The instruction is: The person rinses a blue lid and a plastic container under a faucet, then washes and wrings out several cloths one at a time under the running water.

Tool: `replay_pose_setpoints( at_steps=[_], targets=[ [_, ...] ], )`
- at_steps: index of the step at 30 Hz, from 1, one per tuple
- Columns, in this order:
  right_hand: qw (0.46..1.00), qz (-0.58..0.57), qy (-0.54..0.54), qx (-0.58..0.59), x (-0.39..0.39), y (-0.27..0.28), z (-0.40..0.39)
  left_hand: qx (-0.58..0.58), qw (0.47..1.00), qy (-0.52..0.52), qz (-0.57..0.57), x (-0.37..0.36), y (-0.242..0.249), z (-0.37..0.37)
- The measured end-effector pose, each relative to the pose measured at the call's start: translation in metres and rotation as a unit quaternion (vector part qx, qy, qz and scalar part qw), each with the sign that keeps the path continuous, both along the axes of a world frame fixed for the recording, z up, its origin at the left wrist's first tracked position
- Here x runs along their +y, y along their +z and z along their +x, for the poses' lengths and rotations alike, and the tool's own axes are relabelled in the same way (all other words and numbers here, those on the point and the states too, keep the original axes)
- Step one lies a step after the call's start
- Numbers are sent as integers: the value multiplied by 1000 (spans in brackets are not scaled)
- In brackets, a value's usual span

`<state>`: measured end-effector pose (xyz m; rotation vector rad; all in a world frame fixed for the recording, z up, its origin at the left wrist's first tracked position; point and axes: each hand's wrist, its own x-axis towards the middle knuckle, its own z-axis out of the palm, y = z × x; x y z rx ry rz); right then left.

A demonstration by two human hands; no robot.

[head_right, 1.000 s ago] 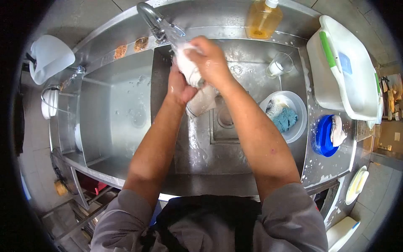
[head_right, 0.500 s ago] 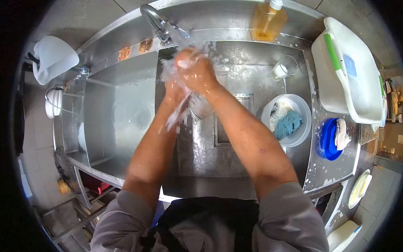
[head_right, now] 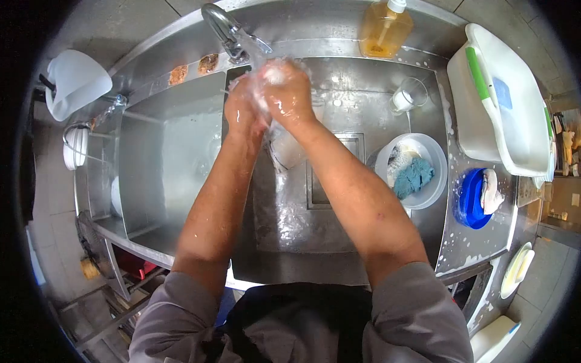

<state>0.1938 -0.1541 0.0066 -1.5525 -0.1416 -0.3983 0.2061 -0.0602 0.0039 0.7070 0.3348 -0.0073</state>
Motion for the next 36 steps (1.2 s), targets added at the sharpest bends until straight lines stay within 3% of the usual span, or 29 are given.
replay_pose_setpoints(
  at_steps=[1, 2, 4, 5, 6, 8, 10, 12, 13, 14, 16, 17, 18, 19, 21, 22, 23, 24, 25, 27, 29, 30, 31, 32, 33, 34, 36],
  targets=[
    [987, -127, -22, -100, -4, 16, -3, -26, 997, -76, 4, 3, -1, -5],
    [987, -127, -22, -100, -5, 27, -6, -26, 997, -76, 4, 6, -2, -7],
    [907, -385, 55, -161, -6, 43, -12, -43, 957, -230, -169, 14, -17, -9],
    [890, -387, 98, -222, -9, 50, -14, 46, 942, -280, -180, 18, -56, 1],
    [890, -387, 98, -219, -10, 54, -16, 49, 941, -281, -181, 21, -57, 2],
    [837, -454, 242, -190, -10, 63, -18, -66, 905, -384, -174, 24, -57, 3],
    [828, -473, 235, -189, -21, 58, -10, -108, 874, -424, -210, 26, -51, 8],
    [899, -384, 201, -64, -35, 51, -2, 64, 970, -236, -1, 27, -21, 5],
    [889, -404, 211, -37, -44, 48, 5, 84, 959, -245, -118, 28, -15, 11],
    [889, -403, 214, -36, -50, 43, 12, 86, 959, -243, -119, 35, -15, 9],
    [920, -331, 129, 168, -59, 27, 24, -51, 967, -233, -83, 47, -12, 2],
    [920, -330, 128, 168, -62, 21, 27, -25, 984, -170, 52, 40, -10, -9],
    [947, -205, 119, 215, -65, 18, 29, -26, 984, -171, 53, 35, -16, -9],
    [957, -76, 107, 259, -65, 13, 30, 14, 975, -147, 168, 33, -31, -10],
    [961, -106, 79, 242, -52, -3, 29, 41, 917, -75, 389, 32, -62, -9],
    [964, -138, 50, 223, -44, -8, 30, 40, 918, -74, 388, 24, -41, -16],
    [973, -62, 68, 209, -36, -15, 23, 29, 958, -96, 269, 13, -21, -24],
    [956, -162, 51, 239, -28, 3, 12, 19, 982, -117, 146, 1, -4, -30],
    [966, -138, 61, 210, -21, -1, 5, -17, 985, -121, 120, -6, -2, -30],
    [975, -114, 73, 178, -15, -4, -5, -20, 980, -123, 153, 4, -36, -18],
    [937, -323, -23, 128, -20, -4, -7, -29, 975, -122, 185, 7, -43, -11],
    [937, -324, -23, 127, -28, -9, -4, -17, 978, -118, 174, 8, -38, -15],
    [972, -56, 40, 225, -38, -16, 1, -5, 980, -113, 162, 9, -31, -18],
    [922, 217, 101, 305, -48, -24, 5, -6, 980, -111, 162, 10, -24, -21],
    [900, 327, 102, 269, -52, -24, 1, 15, 987, -101, 124, 11, -14, -23],
    [901, 327, 102, 267, -50, -26, 0, 36, 991, -91, 86, 10, -8, -25],
    [930, 212, 87, 286, -42, -25, -4, 29, 983, -135, 123, 6, -11, -27]
  ],
)
